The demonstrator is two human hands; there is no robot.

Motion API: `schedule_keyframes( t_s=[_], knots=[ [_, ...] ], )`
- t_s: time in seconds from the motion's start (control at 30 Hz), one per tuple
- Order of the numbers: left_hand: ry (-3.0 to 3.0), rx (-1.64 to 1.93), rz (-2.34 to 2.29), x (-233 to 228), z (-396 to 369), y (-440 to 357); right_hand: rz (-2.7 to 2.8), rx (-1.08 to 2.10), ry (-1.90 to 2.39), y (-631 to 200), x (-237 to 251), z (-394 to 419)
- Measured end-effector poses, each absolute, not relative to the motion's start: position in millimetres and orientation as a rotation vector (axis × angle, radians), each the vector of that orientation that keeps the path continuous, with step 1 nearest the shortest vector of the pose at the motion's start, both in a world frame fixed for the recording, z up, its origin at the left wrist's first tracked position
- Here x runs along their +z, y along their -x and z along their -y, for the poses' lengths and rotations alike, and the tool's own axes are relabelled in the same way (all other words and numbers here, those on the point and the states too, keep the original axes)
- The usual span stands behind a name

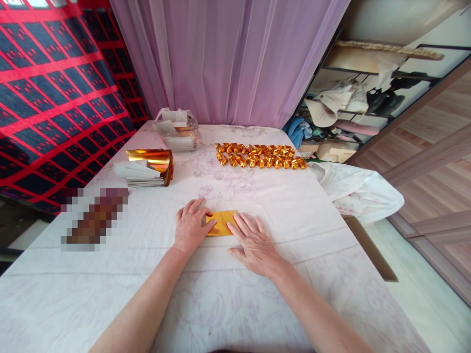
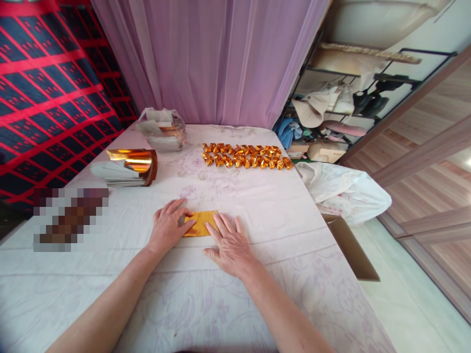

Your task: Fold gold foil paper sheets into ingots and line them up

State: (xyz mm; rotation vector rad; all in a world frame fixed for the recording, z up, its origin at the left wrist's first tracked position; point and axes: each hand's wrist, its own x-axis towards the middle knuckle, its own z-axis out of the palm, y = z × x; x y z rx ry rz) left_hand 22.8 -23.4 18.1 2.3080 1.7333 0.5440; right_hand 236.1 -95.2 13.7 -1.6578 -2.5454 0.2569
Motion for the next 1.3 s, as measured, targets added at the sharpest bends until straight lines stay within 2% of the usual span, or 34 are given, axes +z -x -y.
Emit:
schedule_keyframes(
  t_s=[0.27, 0.43, 0.63, 1.3],
  knots=[
    [-2.486, 0.780, -1.542, 19, 49, -14, 2.547, 0.276, 1.667, -235, 14, 94],
    [-2.798, 0.553, -1.388, 27, 88, -20, 2.542, 0.258, 1.651, -235, 12, 94],
    [-2.868, 0.334, -1.488, 28, 99, -31, 2.533, 0.231, 1.641, -235, 11, 95],
    [-2.874, 0.287, -1.518, 27, 95, -6, 2.530, 0.216, 1.632, -236, 9, 95]
  ],
)
